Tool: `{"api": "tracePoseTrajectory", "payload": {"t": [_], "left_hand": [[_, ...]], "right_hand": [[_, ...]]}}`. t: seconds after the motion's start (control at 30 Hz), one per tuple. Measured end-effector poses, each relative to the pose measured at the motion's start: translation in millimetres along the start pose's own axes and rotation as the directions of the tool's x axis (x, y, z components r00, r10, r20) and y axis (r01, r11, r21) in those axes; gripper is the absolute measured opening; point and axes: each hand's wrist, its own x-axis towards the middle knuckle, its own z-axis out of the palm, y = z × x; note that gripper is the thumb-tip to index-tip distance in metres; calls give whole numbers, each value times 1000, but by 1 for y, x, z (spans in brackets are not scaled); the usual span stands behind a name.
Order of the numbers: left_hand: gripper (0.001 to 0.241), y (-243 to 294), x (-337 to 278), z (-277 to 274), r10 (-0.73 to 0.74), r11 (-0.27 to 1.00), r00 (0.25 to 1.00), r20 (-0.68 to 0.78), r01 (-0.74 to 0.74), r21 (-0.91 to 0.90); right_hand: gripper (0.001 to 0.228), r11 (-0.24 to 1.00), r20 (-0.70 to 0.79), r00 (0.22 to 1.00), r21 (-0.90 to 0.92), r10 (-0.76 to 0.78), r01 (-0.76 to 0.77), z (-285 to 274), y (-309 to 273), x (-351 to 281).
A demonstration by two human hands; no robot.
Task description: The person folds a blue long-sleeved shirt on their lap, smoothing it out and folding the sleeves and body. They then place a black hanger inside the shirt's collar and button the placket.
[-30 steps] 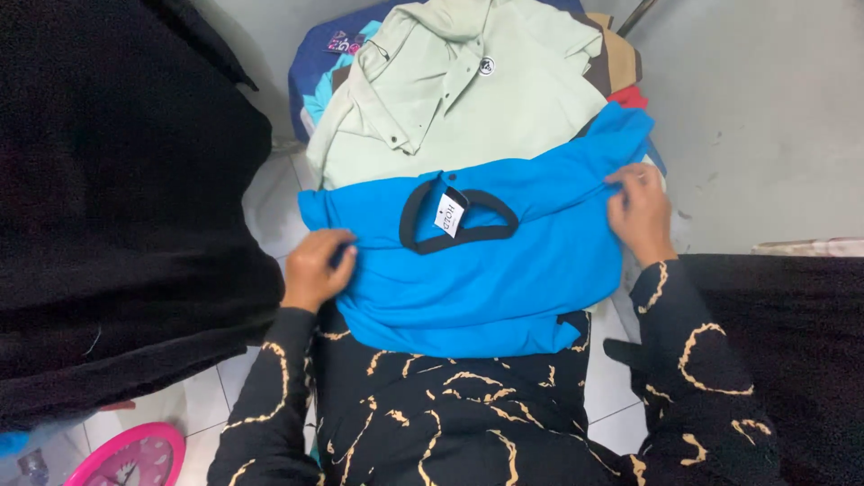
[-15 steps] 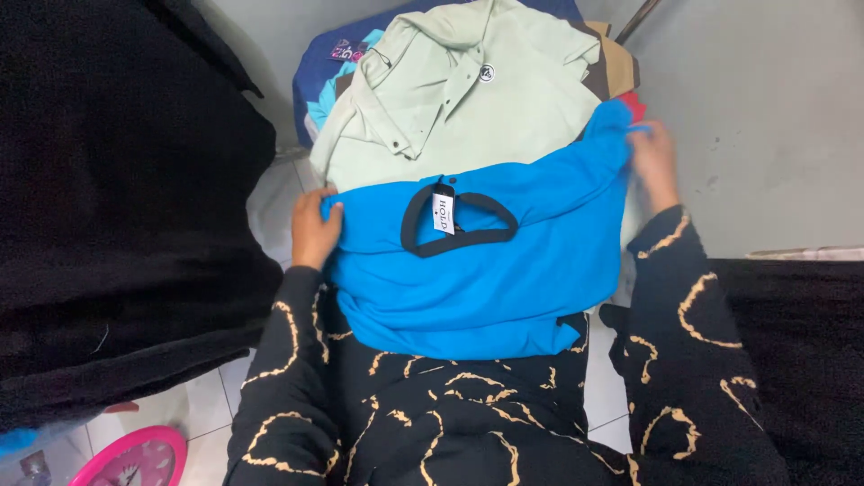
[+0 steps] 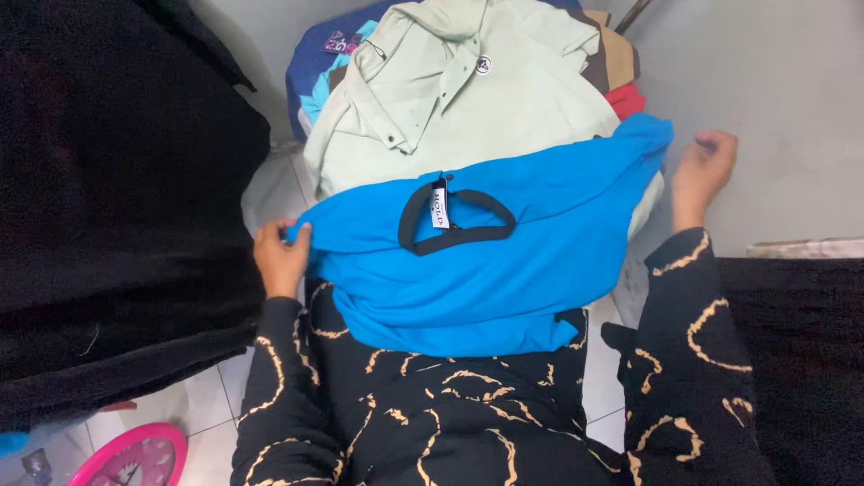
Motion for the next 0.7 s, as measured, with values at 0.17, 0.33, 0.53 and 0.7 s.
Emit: {"api": "tracePoseTrajectory", "payload": {"t": [0.17,0.33,0.53,0.7], "left_hand": [[27,19,-5,-13,136,979,991,-16,-132,156],[32,86,-2,0,485,874,865,-129,-476,92],[48,137,-21,47,572,820,806,153,-569,-63],[59,117,-25,58,549,818,795,258,-574,29]], "right_hand": [[24,985,64,986,-62,-156,160,8,-90,17],[15,940,181,930,-65,-319,335,43,-153,-6],[47,921,621,734,-48,-275,386,67,-214,-72],[57,959,730,670,-74,-135,274,63,-208,-88]]}}
